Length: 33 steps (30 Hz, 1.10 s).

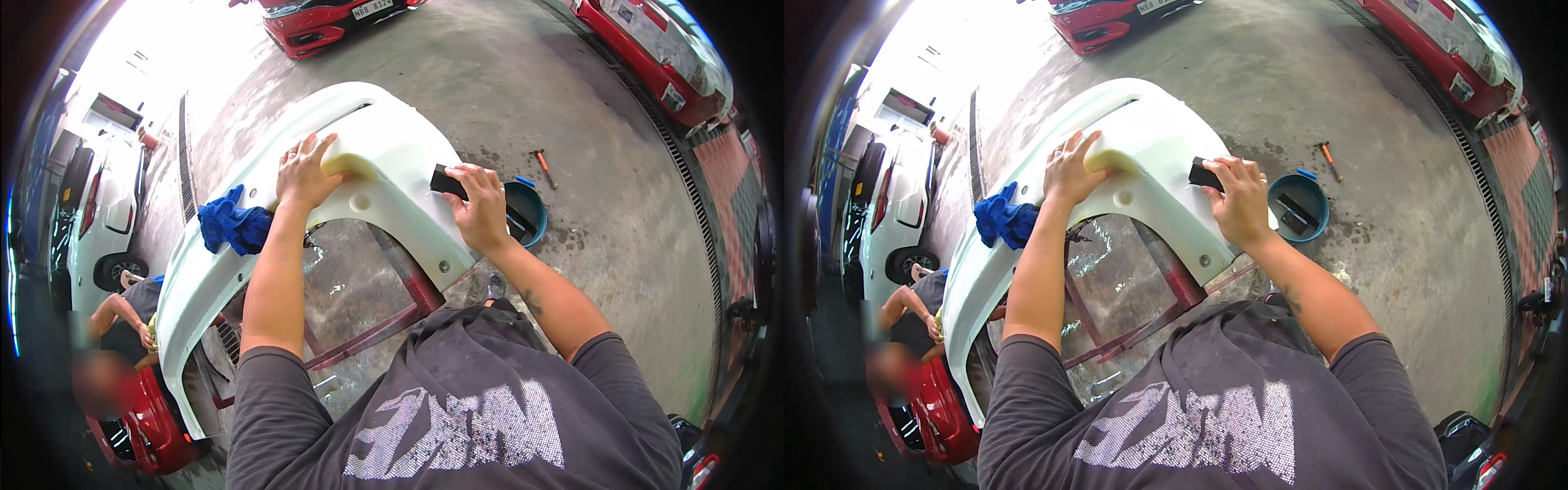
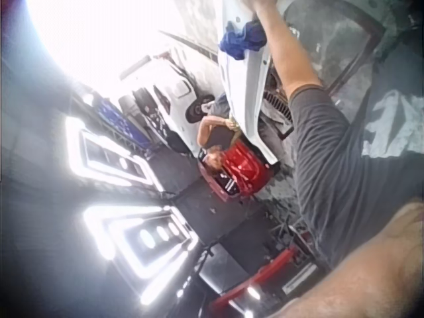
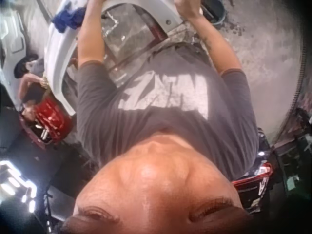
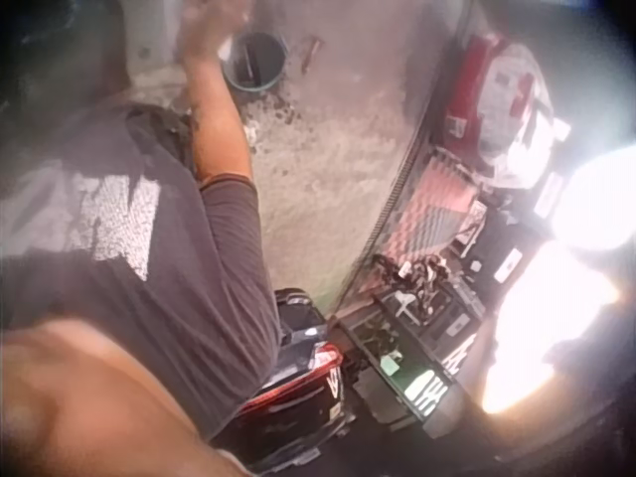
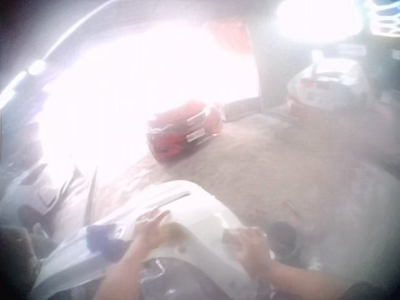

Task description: The person scrubs a white car bumper with a black sponge and wipes it with a blue cloth. The person repeatedly dips the cloth into a bucket of water and continues scrubbing and wiping the bumper surface.

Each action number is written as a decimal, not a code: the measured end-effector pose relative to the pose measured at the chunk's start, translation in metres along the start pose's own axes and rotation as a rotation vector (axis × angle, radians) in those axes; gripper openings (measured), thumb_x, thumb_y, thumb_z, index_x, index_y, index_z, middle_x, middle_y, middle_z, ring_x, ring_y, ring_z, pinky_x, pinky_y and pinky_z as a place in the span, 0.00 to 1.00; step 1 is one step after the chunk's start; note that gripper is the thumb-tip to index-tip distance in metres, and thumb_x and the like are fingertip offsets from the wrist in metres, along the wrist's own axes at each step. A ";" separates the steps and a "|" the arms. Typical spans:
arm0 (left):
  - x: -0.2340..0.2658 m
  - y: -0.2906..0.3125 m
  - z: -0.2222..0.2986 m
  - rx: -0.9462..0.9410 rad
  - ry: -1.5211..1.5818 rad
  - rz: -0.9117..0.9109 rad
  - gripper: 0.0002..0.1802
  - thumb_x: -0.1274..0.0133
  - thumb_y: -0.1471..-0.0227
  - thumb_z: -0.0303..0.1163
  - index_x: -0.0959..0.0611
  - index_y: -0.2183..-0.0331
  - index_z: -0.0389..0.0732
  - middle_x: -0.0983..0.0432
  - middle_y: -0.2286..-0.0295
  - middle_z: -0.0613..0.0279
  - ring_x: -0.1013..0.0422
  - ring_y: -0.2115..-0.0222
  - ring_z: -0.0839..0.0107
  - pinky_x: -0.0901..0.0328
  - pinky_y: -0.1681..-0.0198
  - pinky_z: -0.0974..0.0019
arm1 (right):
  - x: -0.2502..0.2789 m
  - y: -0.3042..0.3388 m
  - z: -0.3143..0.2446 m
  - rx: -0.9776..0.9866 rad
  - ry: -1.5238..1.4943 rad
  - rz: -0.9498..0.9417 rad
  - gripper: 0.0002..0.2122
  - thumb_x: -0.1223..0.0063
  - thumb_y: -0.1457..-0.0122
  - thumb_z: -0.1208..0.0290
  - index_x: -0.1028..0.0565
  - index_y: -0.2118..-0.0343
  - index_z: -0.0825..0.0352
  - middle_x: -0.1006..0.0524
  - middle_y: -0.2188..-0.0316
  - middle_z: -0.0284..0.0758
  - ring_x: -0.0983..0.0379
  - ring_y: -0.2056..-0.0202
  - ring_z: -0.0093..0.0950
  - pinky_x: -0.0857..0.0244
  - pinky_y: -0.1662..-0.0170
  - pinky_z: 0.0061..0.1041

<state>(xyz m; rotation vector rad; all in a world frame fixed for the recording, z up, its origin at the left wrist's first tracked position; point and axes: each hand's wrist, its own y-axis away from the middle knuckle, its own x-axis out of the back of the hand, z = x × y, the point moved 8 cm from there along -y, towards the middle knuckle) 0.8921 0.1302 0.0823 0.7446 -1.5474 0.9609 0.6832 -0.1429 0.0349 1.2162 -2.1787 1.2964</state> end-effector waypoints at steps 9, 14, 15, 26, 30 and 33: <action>0.001 0.002 0.005 0.031 0.005 0.053 0.58 0.25 0.57 0.73 0.23 0.28 0.63 0.30 0.28 0.56 0.35 0.27 0.53 0.42 0.24 0.45 | 0.000 0.001 -0.002 0.007 0.005 -0.020 0.24 0.25 0.41 0.71 0.19 0.41 0.58 0.19 0.41 0.33 0.26 0.40 0.41 0.33 0.35 0.43; -0.008 0.003 -0.006 -0.037 0.003 0.021 0.51 0.27 0.46 0.63 0.26 0.26 0.63 0.35 0.26 0.54 0.40 0.25 0.51 0.47 0.20 0.44 | -0.002 0.001 -0.002 -0.010 0.001 -0.011 0.27 0.25 0.40 0.69 0.21 0.38 0.61 0.20 0.40 0.35 0.27 0.40 0.42 0.34 0.33 0.44; -0.009 0.005 -0.008 -0.046 0.015 0.012 0.49 0.28 0.44 0.60 0.27 0.26 0.63 0.36 0.25 0.54 0.41 0.24 0.51 0.48 0.20 0.44 | -0.004 0.002 -0.001 -0.013 0.006 -0.007 0.27 0.25 0.40 0.69 0.22 0.37 0.60 0.20 0.40 0.34 0.27 0.40 0.42 0.34 0.35 0.45; -0.062 0.061 0.118 0.389 0.591 -0.014 0.63 0.67 0.27 0.73 0.59 0.22 0.24 0.69 0.20 0.34 0.73 0.18 0.47 0.80 0.19 0.32 | -0.003 0.000 -0.008 0.052 0.086 0.023 0.25 0.27 0.39 0.69 0.21 0.39 0.61 0.19 0.41 0.35 0.26 0.40 0.43 0.33 0.36 0.46; -0.067 0.060 0.144 0.440 0.788 -0.008 0.65 0.66 0.27 0.73 0.64 0.23 0.21 0.68 0.21 0.25 0.73 0.18 0.42 0.78 0.20 0.32 | -0.006 -0.001 -0.011 0.062 0.094 0.019 0.24 0.27 0.39 0.70 0.20 0.39 0.62 0.18 0.42 0.36 0.25 0.41 0.43 0.34 0.35 0.44; -0.065 0.074 0.158 0.410 0.889 0.033 0.65 0.62 0.27 0.72 0.61 0.23 0.21 0.65 0.22 0.22 0.68 0.18 0.40 0.75 0.19 0.34 | -0.004 -0.001 -0.019 0.089 0.089 0.012 0.23 0.29 0.38 0.70 0.20 0.40 0.64 0.18 0.43 0.38 0.25 0.41 0.43 0.35 0.34 0.43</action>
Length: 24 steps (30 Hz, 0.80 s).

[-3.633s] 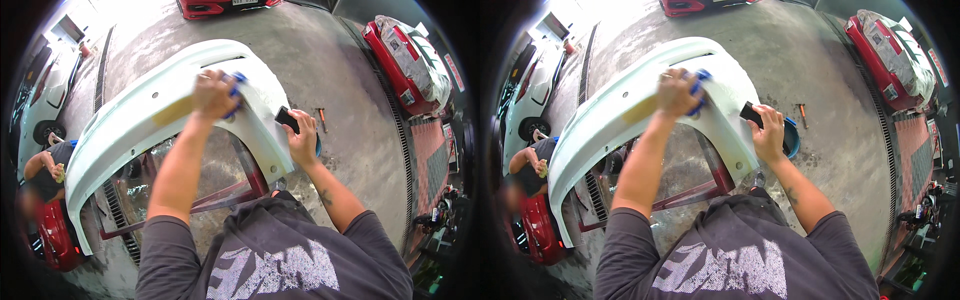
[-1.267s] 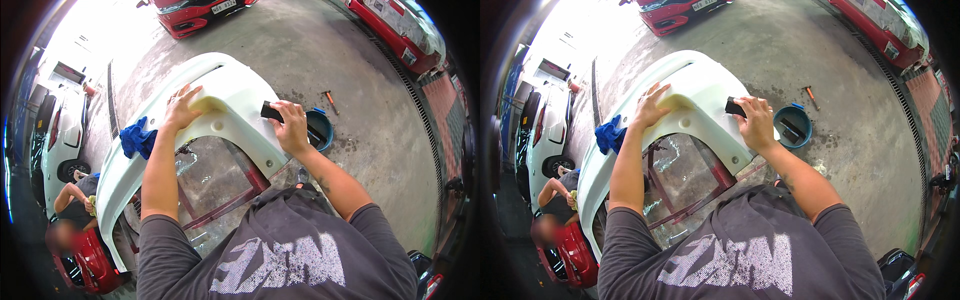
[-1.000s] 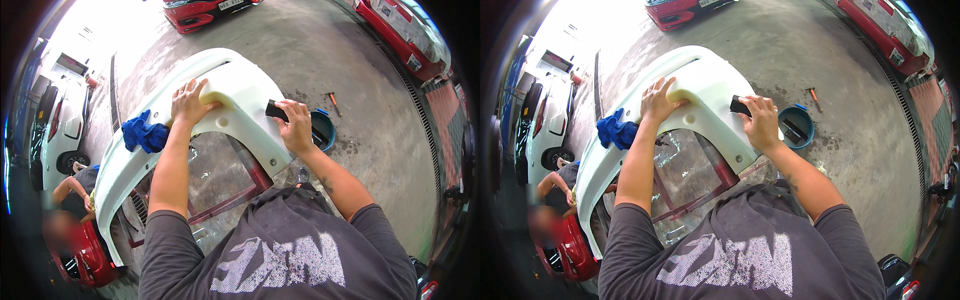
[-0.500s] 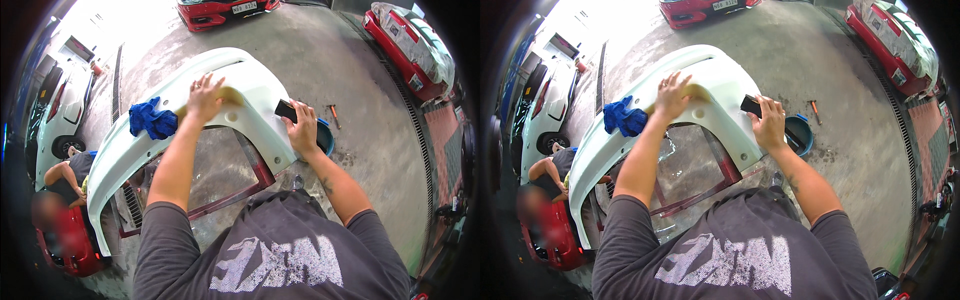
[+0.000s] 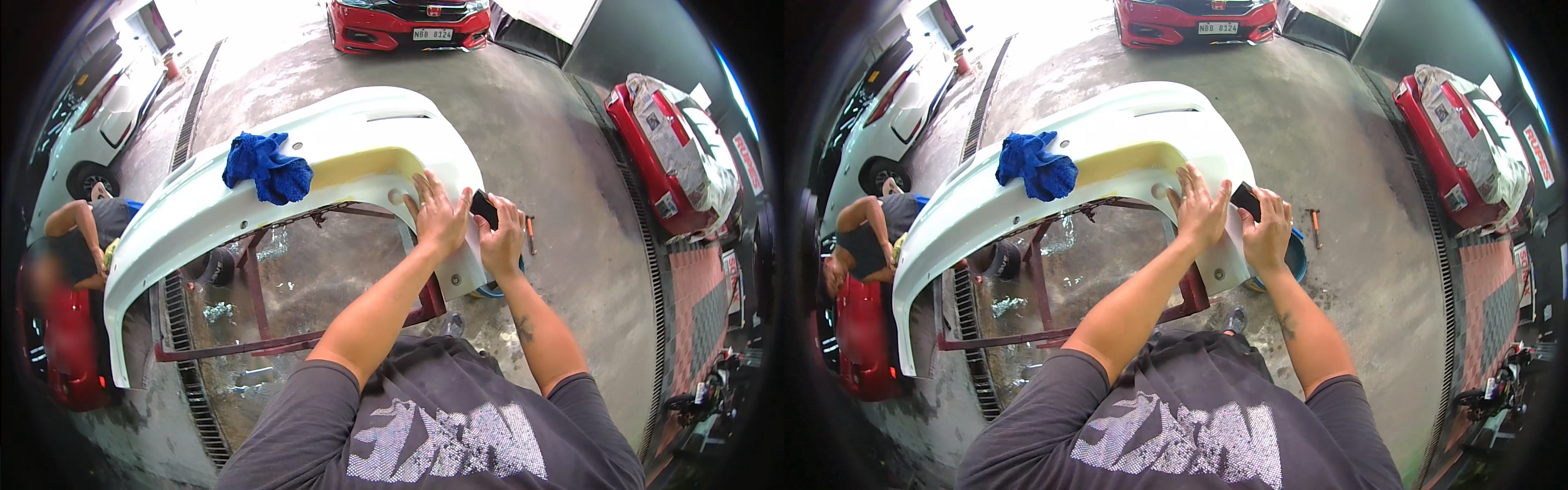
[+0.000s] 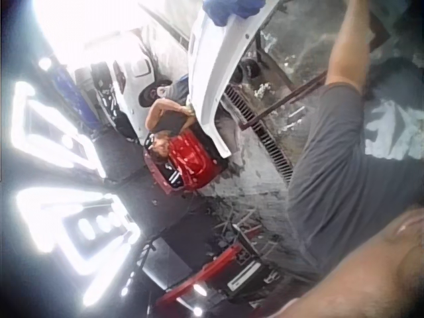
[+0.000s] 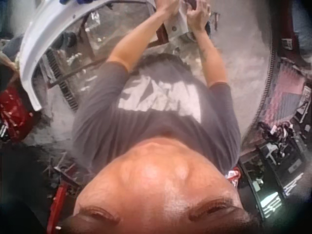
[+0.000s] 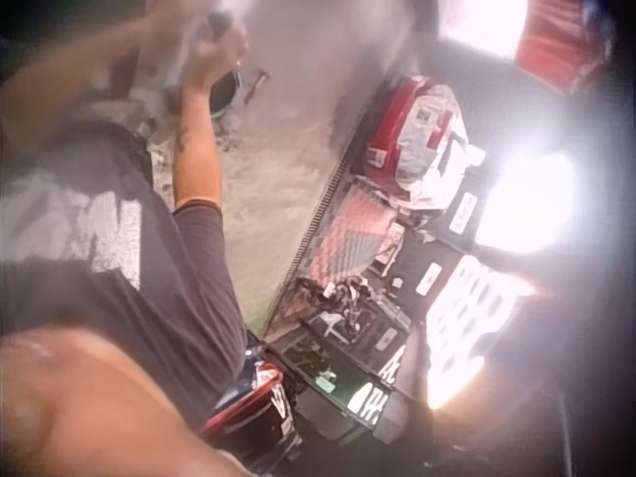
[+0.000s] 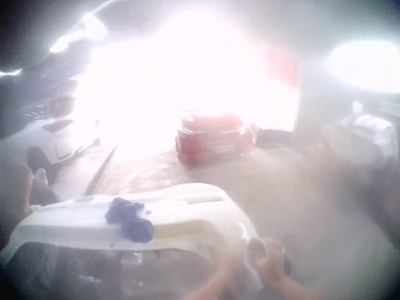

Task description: The person scrubs a white car bumper with a black sponge and wipes it with a blue cloth. The person repeatedly dips the cloth into a bucket of water and continues scrubbing and wiping the bumper surface.

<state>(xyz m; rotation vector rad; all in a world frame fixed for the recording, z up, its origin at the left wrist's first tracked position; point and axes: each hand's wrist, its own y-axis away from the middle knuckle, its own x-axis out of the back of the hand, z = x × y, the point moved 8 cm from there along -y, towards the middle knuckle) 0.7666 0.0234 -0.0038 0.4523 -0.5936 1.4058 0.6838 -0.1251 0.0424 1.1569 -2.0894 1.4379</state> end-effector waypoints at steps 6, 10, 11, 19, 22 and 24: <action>-0.010 0.042 0.015 -0.076 0.054 -0.065 0.64 0.55 0.27 0.69 0.60 0.22 0.22 0.62 0.22 0.22 0.63 0.19 0.38 0.68 0.19 0.34 | -0.006 0.001 0.003 0.040 0.045 -0.004 0.22 0.33 0.37 0.73 0.20 0.39 0.65 0.18 0.42 0.39 0.24 0.40 0.42 0.35 0.34 0.42; 0.002 0.035 0.017 -0.090 0.201 0.033 0.64 0.53 0.28 0.69 0.60 0.21 0.29 0.61 0.24 0.17 0.61 0.20 0.33 0.66 0.19 0.36 | -0.007 0.001 0.005 0.040 0.050 0.003 0.23 0.32 0.37 0.73 0.20 0.39 0.65 0.17 0.42 0.39 0.24 0.40 0.42 0.34 0.34 0.43; 0.004 0.029 0.019 -0.080 0.226 0.059 0.64 0.52 0.29 0.69 0.60 0.20 0.31 0.61 0.25 0.15 0.61 0.20 0.32 0.66 0.19 0.36 | -0.007 0.001 0.004 0.043 0.053 0.010 0.23 0.31 0.37 0.73 0.20 0.39 0.65 0.17 0.42 0.39 0.24 0.40 0.42 0.34 0.34 0.43; 0.009 -0.011 0.013 -0.014 0.271 0.268 0.63 0.49 0.30 0.68 0.60 0.19 0.37 0.58 0.26 0.11 0.63 0.21 0.26 0.66 0.19 0.37 | -0.008 0.002 0.003 0.033 0.012 -0.014 0.24 0.29 0.38 0.73 0.21 0.39 0.66 0.17 0.42 0.40 0.24 0.40 0.43 0.35 0.34 0.43; 0.005 -0.002 0.015 -0.070 0.234 0.279 0.62 0.49 0.29 0.67 0.59 0.19 0.38 0.59 0.26 0.11 0.63 0.21 0.26 0.65 0.19 0.37 | -0.010 0.004 0.006 0.034 0.017 -0.022 0.25 0.32 0.36 0.74 0.22 0.36 0.67 0.19 0.41 0.42 0.25 0.39 0.45 0.35 0.33 0.44; 0.000 0.009 0.015 -0.107 0.208 0.247 0.61 0.50 0.28 0.67 0.59 0.19 0.36 0.60 0.26 0.11 0.63 0.21 0.25 0.65 0.19 0.36 | -0.011 0.005 0.006 0.029 0.035 -0.014 0.25 0.33 0.35 0.74 0.24 0.35 0.68 0.19 0.40 0.43 0.25 0.39 0.46 0.36 0.32 0.45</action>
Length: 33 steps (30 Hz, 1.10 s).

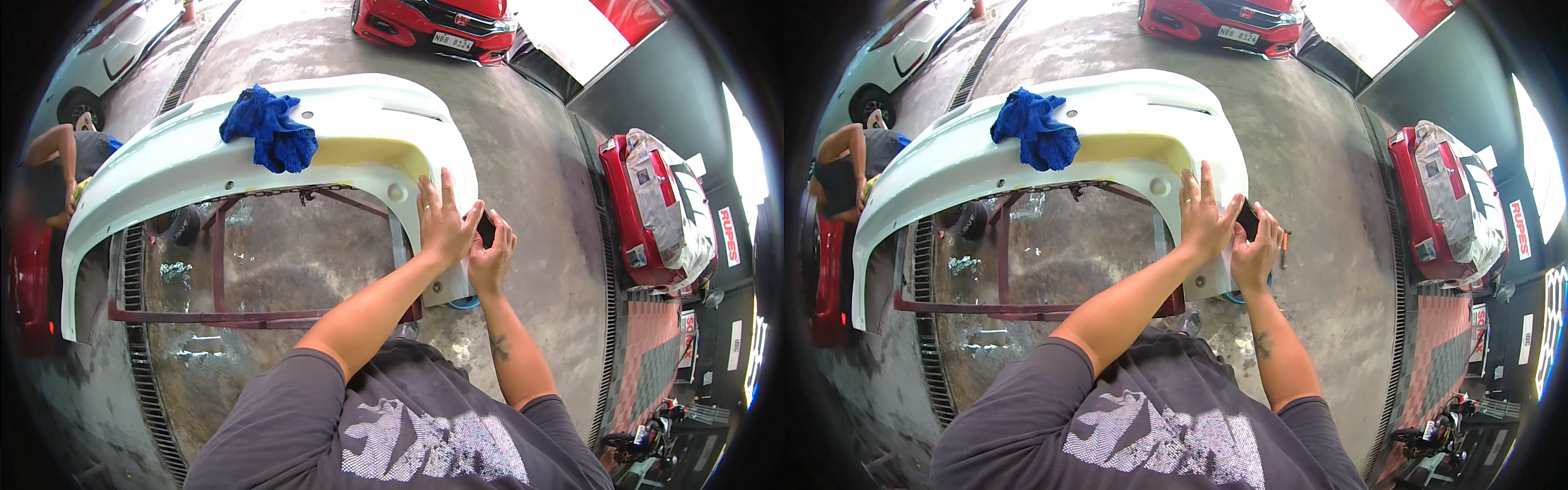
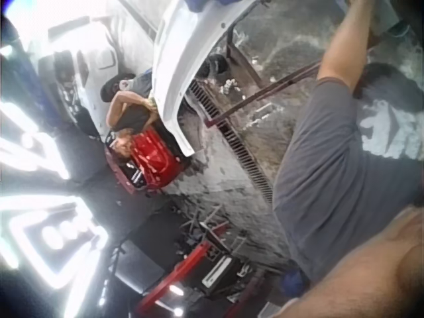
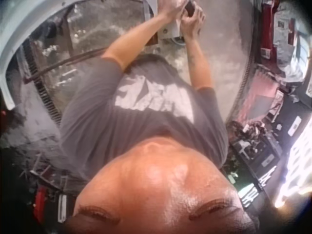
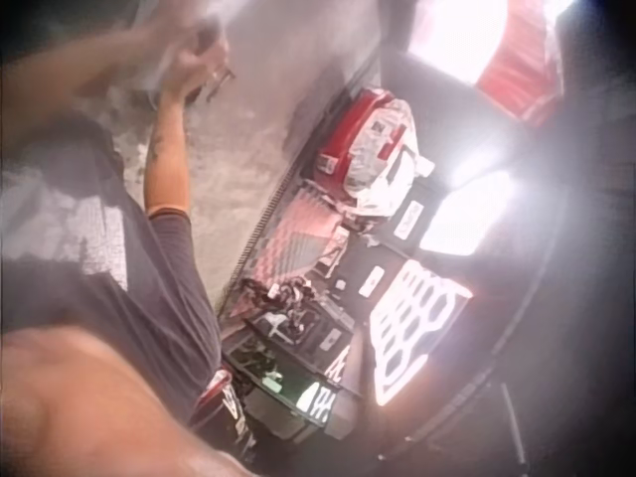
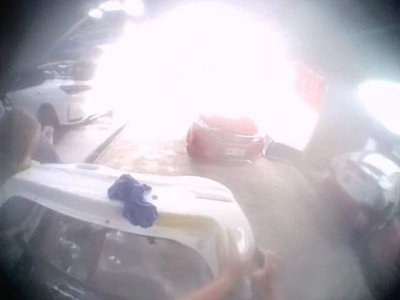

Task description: The person scrubs a white car bumper with a black sponge and wipes it with a blue cloth. The person repeatedly dips the cloth into a bucket of water and continues scrubbing and wiping the bumper surface.

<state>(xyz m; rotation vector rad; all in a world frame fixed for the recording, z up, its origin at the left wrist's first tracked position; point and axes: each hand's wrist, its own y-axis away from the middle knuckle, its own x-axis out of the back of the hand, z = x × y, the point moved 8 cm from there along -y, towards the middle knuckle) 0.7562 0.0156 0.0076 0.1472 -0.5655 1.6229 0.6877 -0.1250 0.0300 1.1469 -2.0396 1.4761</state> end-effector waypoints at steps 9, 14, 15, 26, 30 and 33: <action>0.012 -0.011 -0.002 -0.087 -0.186 -0.009 0.61 0.53 0.26 0.64 0.58 0.22 0.23 0.61 0.23 0.21 0.60 0.20 0.33 0.58 0.19 0.37 | 0.002 -0.004 -0.004 0.073 -0.004 0.001 0.25 0.31 0.33 0.68 0.24 0.35 0.65 0.19 0.42 0.42 0.25 0.38 0.46 0.35 0.33 0.46; 0.015 -0.037 -0.006 -0.127 -0.235 0.008 0.59 0.53 0.25 0.62 0.57 0.22 0.22 0.63 0.24 0.15 0.60 0.21 0.28 0.59 0.18 0.41 | 0.001 -0.004 -0.003 0.036 -0.011 -0.005 0.24 0.30 0.34 0.68 0.23 0.36 0.65 0.20 0.42 0.41 0.25 0.38 0.45 0.35 0.34 0.45; 0.011 -0.032 -0.006 -0.136 -0.243 0.018 0.60 0.53 0.25 0.62 0.58 0.22 0.22 0.63 0.25 0.13 0.60 0.21 0.27 0.59 0.18 0.41 | 0.000 -0.005 -0.002 0.042 -0.011 -0.001 0.24 0.31 0.34 0.68 0.23 0.36 0.65 0.20 0.42 0.41 0.25 0.38 0.45 0.35 0.34 0.45; 0.002 0.021 0.002 -0.117 -0.030 -0.078 0.64 0.45 0.29 0.64 0.62 0.19 0.35 0.64 0.25 0.14 0.61 0.22 0.23 0.57 0.19 0.39 | 0.004 -0.004 -0.005 0.038 -0.062 -0.005 0.22 0.37 0.32 0.72 0.23 0.37 0.66 0.20 0.41 0.44 0.26 0.39 0.46 0.36 0.33 0.46; 0.007 0.000 -0.001 -0.060 0.002 -0.020 0.64 0.43 0.30 0.62 0.61 0.19 0.37 0.61 0.25 0.14 0.59 0.22 0.23 0.54 0.20 0.39 | 0.006 -0.003 -0.004 0.038 -0.054 -0.002 0.23 0.33 0.34 0.71 0.23 0.37 0.65 0.20 0.42 0.41 0.25 0.39 0.45 0.35 0.34 0.45; 0.006 -0.004 -0.001 -0.058 0.004 0.014 0.64 0.42 0.30 0.62 0.59 0.19 0.36 0.60 0.25 0.14 0.57 0.23 0.23 0.52 0.21 0.39 | 0.007 -0.003 -0.004 0.026 -0.051 0.006 0.23 0.30 0.35 0.70 0.22 0.37 0.64 0.19 0.42 0.40 0.25 0.39 0.44 0.35 0.34 0.44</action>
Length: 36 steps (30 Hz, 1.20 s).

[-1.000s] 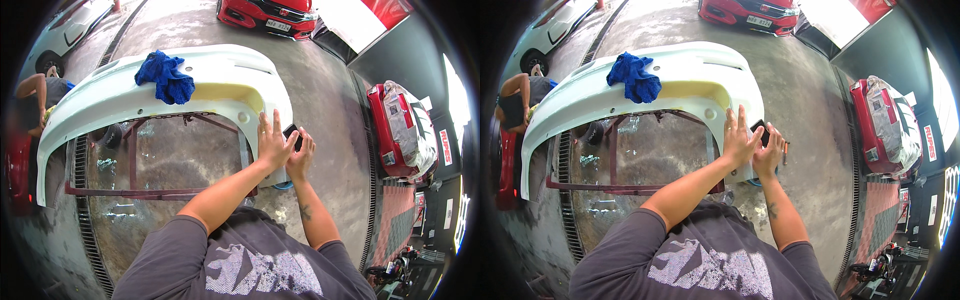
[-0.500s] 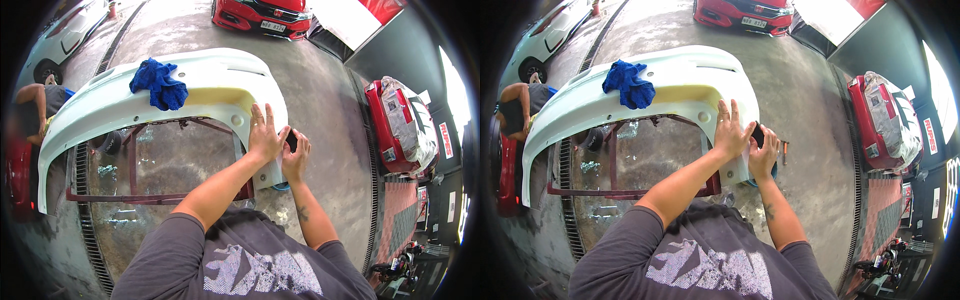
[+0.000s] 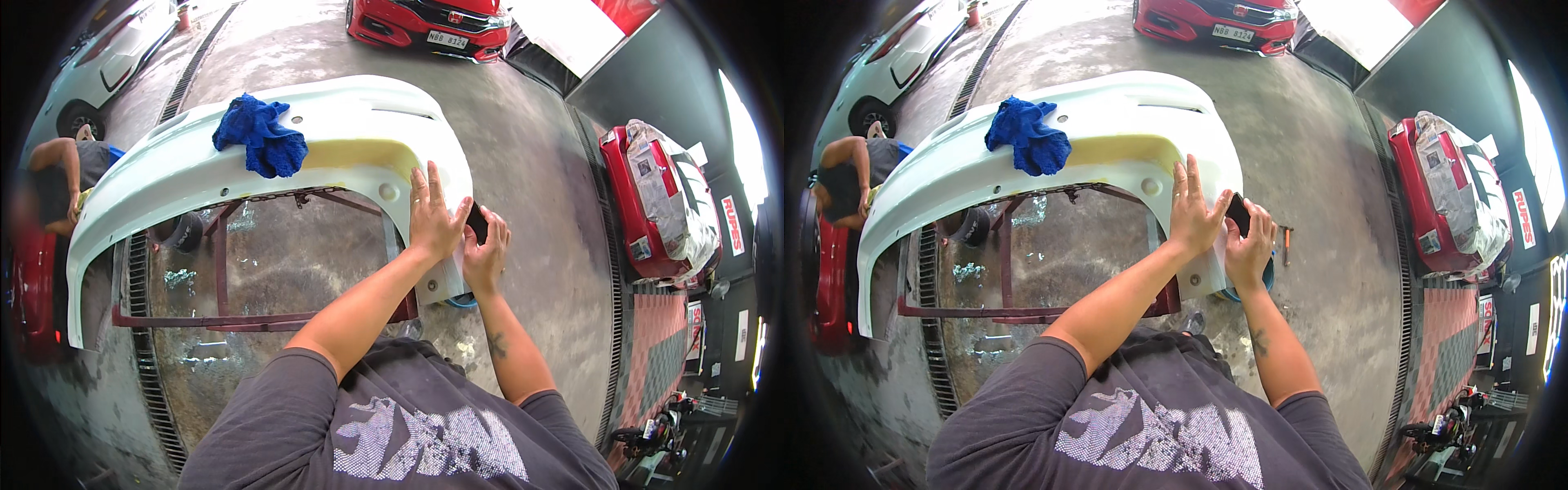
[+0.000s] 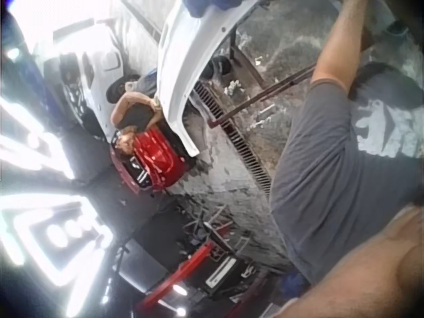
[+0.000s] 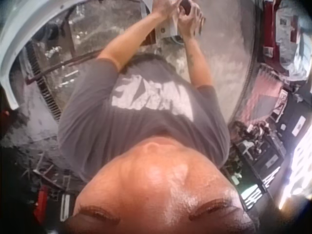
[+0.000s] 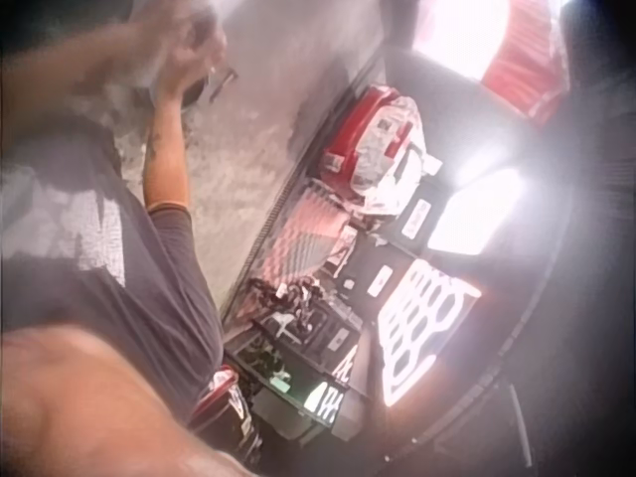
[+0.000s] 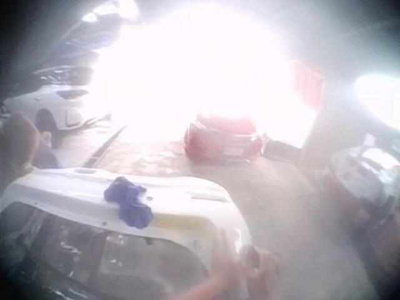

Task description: The person scrubs a white car bumper with a black sponge and wipes it with a blue cloth. The person repeatedly dips the cloth into a bucket of water and continues scrubbing and wiping the bumper surface.

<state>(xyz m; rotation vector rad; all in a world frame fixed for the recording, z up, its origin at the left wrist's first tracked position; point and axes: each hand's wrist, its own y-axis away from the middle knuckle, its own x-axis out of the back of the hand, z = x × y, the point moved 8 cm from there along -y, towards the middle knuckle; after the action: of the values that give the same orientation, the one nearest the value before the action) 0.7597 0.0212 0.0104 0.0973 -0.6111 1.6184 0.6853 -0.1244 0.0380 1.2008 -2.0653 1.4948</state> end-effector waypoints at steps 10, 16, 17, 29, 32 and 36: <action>0.029 0.016 0.012 0.100 0.169 -0.080 0.58 0.36 0.35 0.55 0.47 0.21 0.39 0.47 0.27 0.23 0.47 0.26 0.26 0.43 0.25 0.37 | -0.002 0.002 0.001 0.036 0.009 0.005 0.23 0.33 0.31 0.67 0.23 0.36 0.65 0.20 0.41 0.40 0.27 0.38 0.44 0.36 0.33 0.45; 0.222 -0.074 0.007 -0.428 -0.602 0.409 0.40 0.24 0.48 0.56 0.16 0.38 0.53 0.29 0.35 0.44 0.33 0.34 0.42 0.35 0.34 0.37 | 0.000 0.005 0.009 -0.021 0.022 0.039 0.27 0.36 0.28 0.62 0.28 0.30 0.64 0.23 0.38 0.42 0.29 0.35 0.45 0.37 0.32 0.47; 0.265 -0.093 0.001 -0.354 -0.826 0.351 0.49 0.24 0.52 0.65 0.20 0.32 0.61 0.39 0.27 0.43 0.42 0.26 0.39 0.39 0.29 0.30 | -0.001 0.006 0.008 -0.035 0.030 0.022 0.28 0.36 0.27 0.61 0.29 0.29 0.63 0.24 0.37 0.41 0.30 0.34 0.45 0.37 0.32 0.47; 0.343 -0.136 -0.073 -0.184 -0.945 -0.224 0.37 0.17 0.65 0.58 0.08 0.52 0.54 0.26 0.37 0.57 0.25 0.39 0.45 0.27 0.34 0.44 | -0.008 0.001 0.005 -0.003 -0.010 -0.033 0.26 0.35 0.28 0.63 0.28 0.31 0.65 0.22 0.41 0.41 0.27 0.37 0.46 0.33 0.34 0.48; 0.326 -0.133 -0.071 -0.344 -0.869 -0.189 0.29 0.19 0.60 0.57 0.07 0.60 0.51 0.22 0.42 0.61 0.25 0.40 0.47 0.26 0.36 0.45 | -0.009 -0.003 -0.003 0.041 -0.054 -0.045 0.26 0.35 0.28 0.64 0.27 0.31 0.65 0.22 0.41 0.42 0.25 0.38 0.46 0.32 0.35 0.47; 0.254 -0.145 -0.044 -0.514 -0.647 -0.135 0.24 0.20 0.57 0.50 0.07 0.59 0.52 0.18 0.51 0.60 0.19 0.51 0.51 0.21 0.48 0.48 | -0.016 -0.010 -0.013 0.127 -0.085 -0.098 0.26 0.35 0.28 0.65 0.27 0.31 0.66 0.21 0.40 0.44 0.25 0.38 0.47 0.32 0.35 0.47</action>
<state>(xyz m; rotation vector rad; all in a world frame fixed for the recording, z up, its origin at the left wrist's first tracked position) 0.8694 0.2711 0.1247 0.2793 -1.4678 1.2401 0.6995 -0.1066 0.0391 1.4150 -1.9578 1.5749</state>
